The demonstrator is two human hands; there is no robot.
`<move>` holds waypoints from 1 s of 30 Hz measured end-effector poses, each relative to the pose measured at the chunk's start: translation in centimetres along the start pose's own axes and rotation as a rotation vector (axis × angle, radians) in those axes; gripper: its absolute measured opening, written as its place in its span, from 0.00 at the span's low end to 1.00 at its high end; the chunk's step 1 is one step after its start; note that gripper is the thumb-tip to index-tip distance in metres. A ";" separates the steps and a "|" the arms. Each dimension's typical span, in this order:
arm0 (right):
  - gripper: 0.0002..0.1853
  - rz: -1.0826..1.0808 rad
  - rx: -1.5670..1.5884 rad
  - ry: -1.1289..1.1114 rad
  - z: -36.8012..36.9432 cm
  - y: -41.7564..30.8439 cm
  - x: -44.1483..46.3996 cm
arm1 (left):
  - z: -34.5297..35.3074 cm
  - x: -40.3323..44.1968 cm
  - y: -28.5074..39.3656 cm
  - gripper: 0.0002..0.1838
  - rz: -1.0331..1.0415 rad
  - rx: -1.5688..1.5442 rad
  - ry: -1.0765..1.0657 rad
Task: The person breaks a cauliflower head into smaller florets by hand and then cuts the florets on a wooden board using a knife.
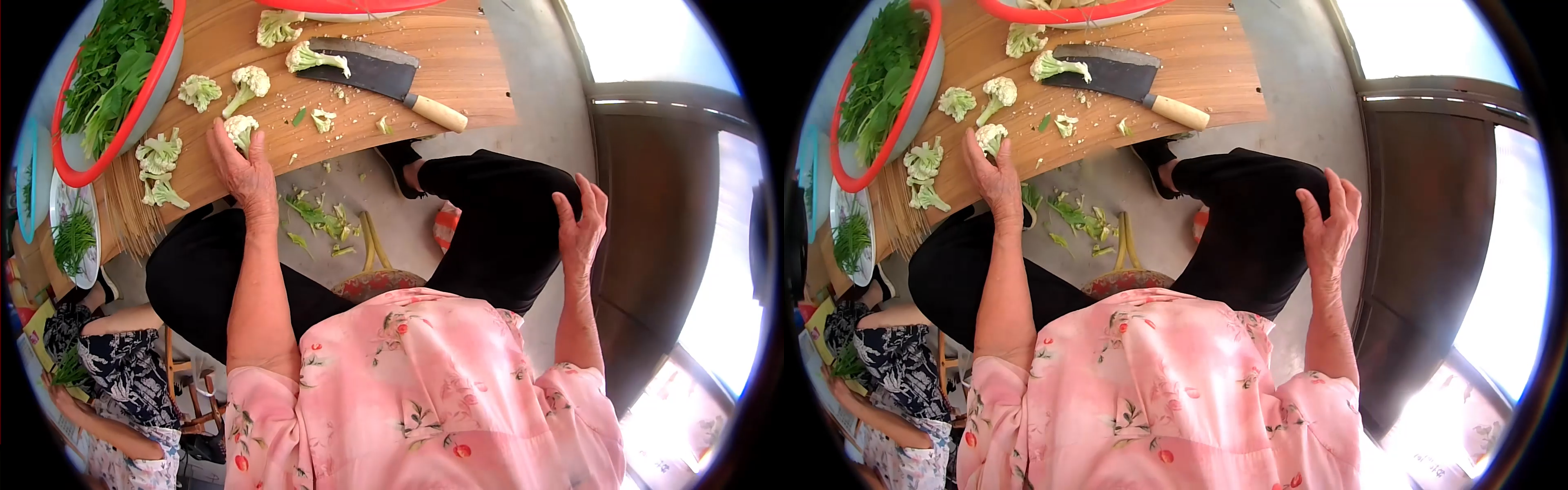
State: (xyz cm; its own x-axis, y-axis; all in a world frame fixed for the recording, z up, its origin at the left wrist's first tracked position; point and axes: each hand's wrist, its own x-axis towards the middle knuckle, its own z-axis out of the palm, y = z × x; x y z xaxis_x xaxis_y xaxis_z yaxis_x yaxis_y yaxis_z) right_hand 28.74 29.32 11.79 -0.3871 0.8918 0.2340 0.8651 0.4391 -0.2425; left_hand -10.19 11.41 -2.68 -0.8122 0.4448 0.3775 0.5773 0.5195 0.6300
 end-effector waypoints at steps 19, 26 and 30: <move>0.12 0.218 0.373 0.127 -1.7 -0.1 -7.6 | -0.7 -0.7 -0.3 0.45 -0.168 -0.120 -0.062; 0.07 0.125 0.231 0.200 -3.0 0.2 -7.9 | -0.2 -0.6 -0.2 0.45 -0.185 -0.137 -0.065; 0.05 0.090 0.236 0.110 -2.8 0.9 -7.9 | -0.5 -0.5 -0.3 0.46 -0.208 -0.131 -0.090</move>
State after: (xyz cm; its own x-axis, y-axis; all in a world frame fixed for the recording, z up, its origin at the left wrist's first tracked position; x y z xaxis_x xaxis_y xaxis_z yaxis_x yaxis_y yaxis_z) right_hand 33.52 22.36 12.33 -0.2633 0.9170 0.2995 0.7911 0.3829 -0.4770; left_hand -10.00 10.70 -2.70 -0.8984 0.4040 0.1724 0.3777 0.5102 0.7727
